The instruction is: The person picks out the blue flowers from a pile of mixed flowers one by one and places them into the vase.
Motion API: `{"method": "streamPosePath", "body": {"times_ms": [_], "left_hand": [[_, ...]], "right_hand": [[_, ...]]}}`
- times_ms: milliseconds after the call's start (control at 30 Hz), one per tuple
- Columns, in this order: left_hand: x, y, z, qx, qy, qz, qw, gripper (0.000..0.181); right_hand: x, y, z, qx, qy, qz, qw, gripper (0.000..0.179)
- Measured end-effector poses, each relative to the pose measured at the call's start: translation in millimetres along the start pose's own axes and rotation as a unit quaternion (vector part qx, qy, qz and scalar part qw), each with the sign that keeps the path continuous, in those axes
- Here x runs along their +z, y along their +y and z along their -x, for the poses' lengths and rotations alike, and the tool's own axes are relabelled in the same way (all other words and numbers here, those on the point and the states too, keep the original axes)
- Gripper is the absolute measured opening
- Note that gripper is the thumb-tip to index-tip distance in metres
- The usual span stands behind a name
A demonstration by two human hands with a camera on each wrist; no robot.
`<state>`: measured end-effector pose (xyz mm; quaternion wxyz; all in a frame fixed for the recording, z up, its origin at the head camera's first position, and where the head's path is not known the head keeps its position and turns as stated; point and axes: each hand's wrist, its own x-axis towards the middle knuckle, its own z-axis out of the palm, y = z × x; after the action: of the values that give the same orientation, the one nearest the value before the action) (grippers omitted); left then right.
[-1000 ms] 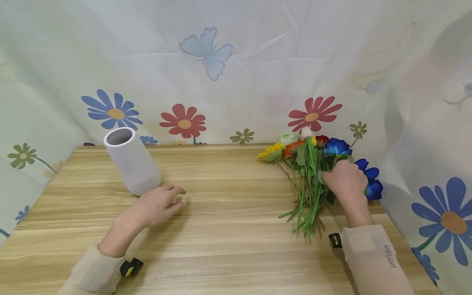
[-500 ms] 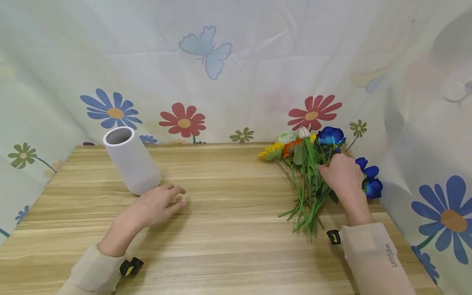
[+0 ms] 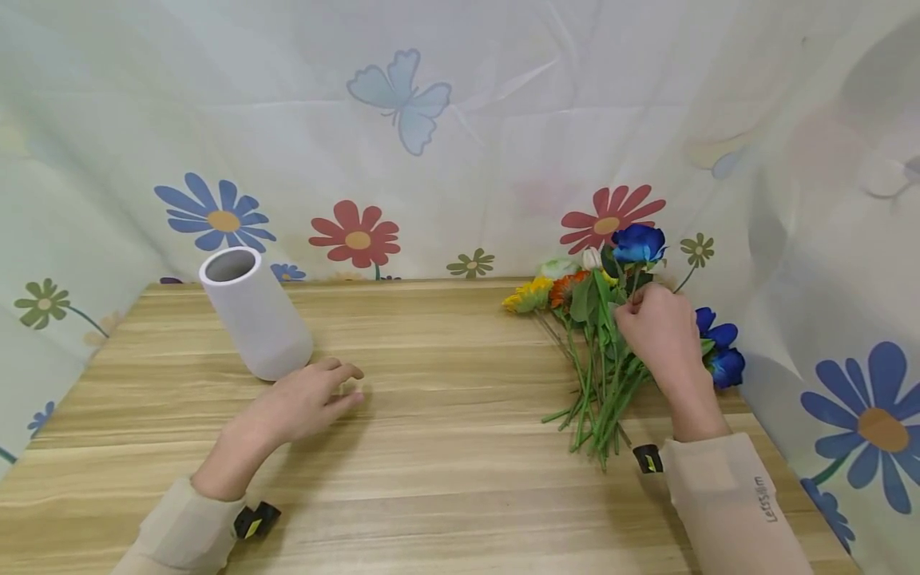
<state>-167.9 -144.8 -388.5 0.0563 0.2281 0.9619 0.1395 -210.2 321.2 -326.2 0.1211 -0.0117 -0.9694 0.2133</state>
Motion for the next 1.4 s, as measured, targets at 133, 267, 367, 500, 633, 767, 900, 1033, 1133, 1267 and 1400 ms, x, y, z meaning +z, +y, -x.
{"method": "streamPosePath", "body": {"times_ms": [133, 267, 367, 500, 633, 767, 900, 1033, 1133, 1267, 1400], "left_hand": [[0.5, -0.4, 0.3, -0.001, -0.001, -0.003, 1.0000, 0.037], [1.6, -0.7, 0.5, -0.004, -0.003, -0.003, 1.0000, 0.038], [3.2, 0.1, -0.1, -0.001, -0.002, 0.007, 1.0000, 0.038], [4.9, 2.4, -2.0, 0.004, 0.003, 0.022, 0.9997, 0.039], [4.5, 5.7, -4.4, 0.014, 0.014, 0.030, 0.9994, 0.039], [4.1, 9.8, -6.4, 0.025, 0.025, 0.045, 0.9984, 0.037], [4.4, 13.9, -9.0, 0.034, 0.031, 0.071, 0.9964, 0.033], [5.1, 16.8, -12.1, 0.030, 0.039, 0.099, 0.9939, 0.030], [5.1, 18.6, -13.8, 0.030, 0.052, 0.121, 0.9909, 0.026], [4.6, 21.6, -15.9, 0.039, 0.072, 0.136, 0.9873, 0.020], [3.6, 26.7, -18.1, 0.051, 0.076, 0.148, 0.9847, 0.017]], "right_hand": [[3, -9, 3.6, -0.024, 0.001, -0.016, 0.9996, 0.031], [6, -20, 9.9, -0.056, 0.000, -0.028, 0.9980, 0.026], [9, -31, 13.0, -0.076, -0.007, -0.042, 0.9962, 0.024], [14, -45, 15.6, -0.084, -0.029, -0.067, 0.9938, 0.023], [18, -56, 18.2, -0.080, -0.055, -0.080, 0.9921, 0.024], [22, -64, 20.5, -0.082, -0.072, -0.087, 0.9902, 0.024], [26, -70, 22.9, -0.089, -0.081, -0.098, 0.9879, 0.023], [31, -77, 25.2, -0.095, -0.087, -0.110, 0.9856, 0.021], [35, -82, 26.8, -0.101, -0.092, -0.119, 0.9834, 0.019], [39, -89, 28.5, -0.110, -0.097, -0.131, 0.9805, 0.018], [42, -94, 28.8, -0.118, -0.102, -0.135, 0.9785, 0.018]]}}
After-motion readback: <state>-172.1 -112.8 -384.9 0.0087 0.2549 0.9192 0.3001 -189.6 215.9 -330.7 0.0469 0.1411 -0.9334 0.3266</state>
